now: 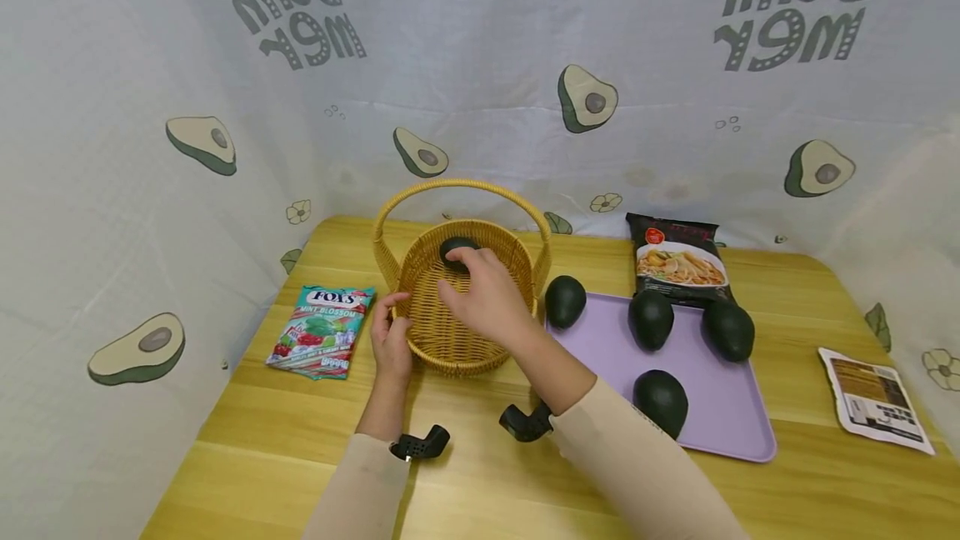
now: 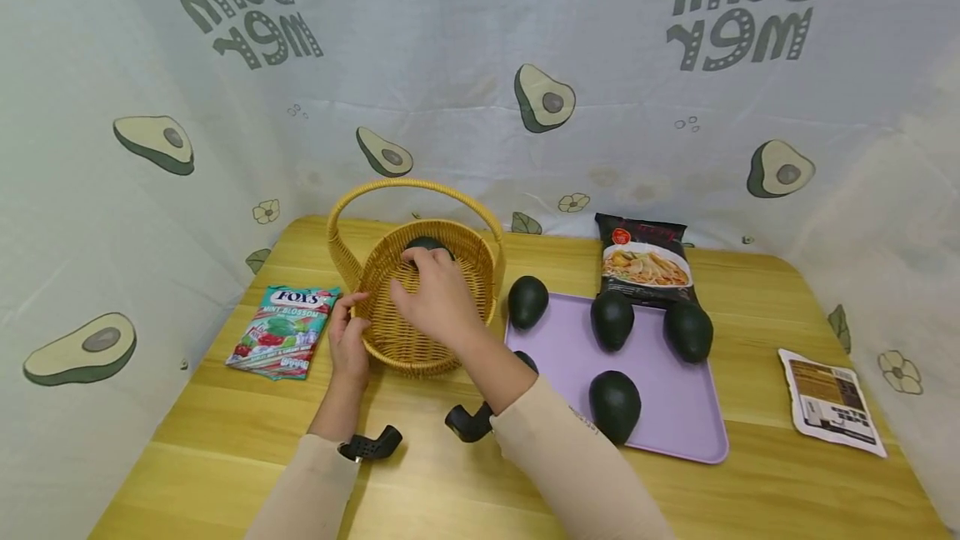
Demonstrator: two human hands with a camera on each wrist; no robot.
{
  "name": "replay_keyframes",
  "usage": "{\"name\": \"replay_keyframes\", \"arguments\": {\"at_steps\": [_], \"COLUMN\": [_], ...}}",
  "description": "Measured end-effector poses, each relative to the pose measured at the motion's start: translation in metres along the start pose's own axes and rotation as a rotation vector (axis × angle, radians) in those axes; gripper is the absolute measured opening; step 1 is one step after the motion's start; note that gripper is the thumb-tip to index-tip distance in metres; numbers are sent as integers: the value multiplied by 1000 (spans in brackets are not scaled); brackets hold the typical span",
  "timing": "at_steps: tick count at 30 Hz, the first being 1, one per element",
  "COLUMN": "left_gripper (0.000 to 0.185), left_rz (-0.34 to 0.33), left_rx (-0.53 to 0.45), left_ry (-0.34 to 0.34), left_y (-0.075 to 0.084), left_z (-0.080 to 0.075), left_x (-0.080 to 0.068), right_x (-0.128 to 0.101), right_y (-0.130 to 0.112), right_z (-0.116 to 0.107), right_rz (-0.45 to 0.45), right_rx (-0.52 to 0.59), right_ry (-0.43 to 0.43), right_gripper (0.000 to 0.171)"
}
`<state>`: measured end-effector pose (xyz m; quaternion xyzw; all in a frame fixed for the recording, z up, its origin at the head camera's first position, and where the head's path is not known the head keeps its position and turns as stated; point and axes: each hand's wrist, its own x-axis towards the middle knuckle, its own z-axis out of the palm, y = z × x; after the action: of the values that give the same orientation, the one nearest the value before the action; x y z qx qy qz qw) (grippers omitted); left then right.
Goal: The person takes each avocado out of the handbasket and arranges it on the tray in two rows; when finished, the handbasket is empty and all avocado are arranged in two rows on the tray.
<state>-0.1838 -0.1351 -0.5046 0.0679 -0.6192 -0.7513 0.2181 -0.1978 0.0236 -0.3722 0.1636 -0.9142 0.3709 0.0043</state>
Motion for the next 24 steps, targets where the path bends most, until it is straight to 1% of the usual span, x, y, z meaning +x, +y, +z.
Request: {"name": "replay_keyframes", "arguments": {"at_steps": [5, 9, 12, 14, 16, 19, 24], "left_gripper": [42, 42, 42, 42, 43, 43, 41], "left_rz": [-10, -5, 3, 7, 6, 11, 8], "left_rx": [-10, 5, 20, 23, 25, 27, 43], "left_ry": [-15, -13, -17, -20, -21, -19, -19], "left_y": [-2, -3, -2, -2, -2, -2, -1], "left_z": [0, 0, -1, -1, -1, 0, -1], "left_x": [2, 2, 2, 2, 2, 2, 1], "right_x": [21, 35, 43, 48, 52, 56, 58], "right_y": [12, 18, 20, 21, 23, 29, 49], "right_z": [11, 20, 26, 30, 32, 34, 42], "right_rz": [19, 67, 78, 72, 69, 77, 116], "right_rx": [-29, 19, 39, 27, 12, 17, 29], "right_ry": [8, 0, 2, 1, -2, 2, 49], "right_gripper": [48, 49, 49, 49, 50, 51, 54]}}
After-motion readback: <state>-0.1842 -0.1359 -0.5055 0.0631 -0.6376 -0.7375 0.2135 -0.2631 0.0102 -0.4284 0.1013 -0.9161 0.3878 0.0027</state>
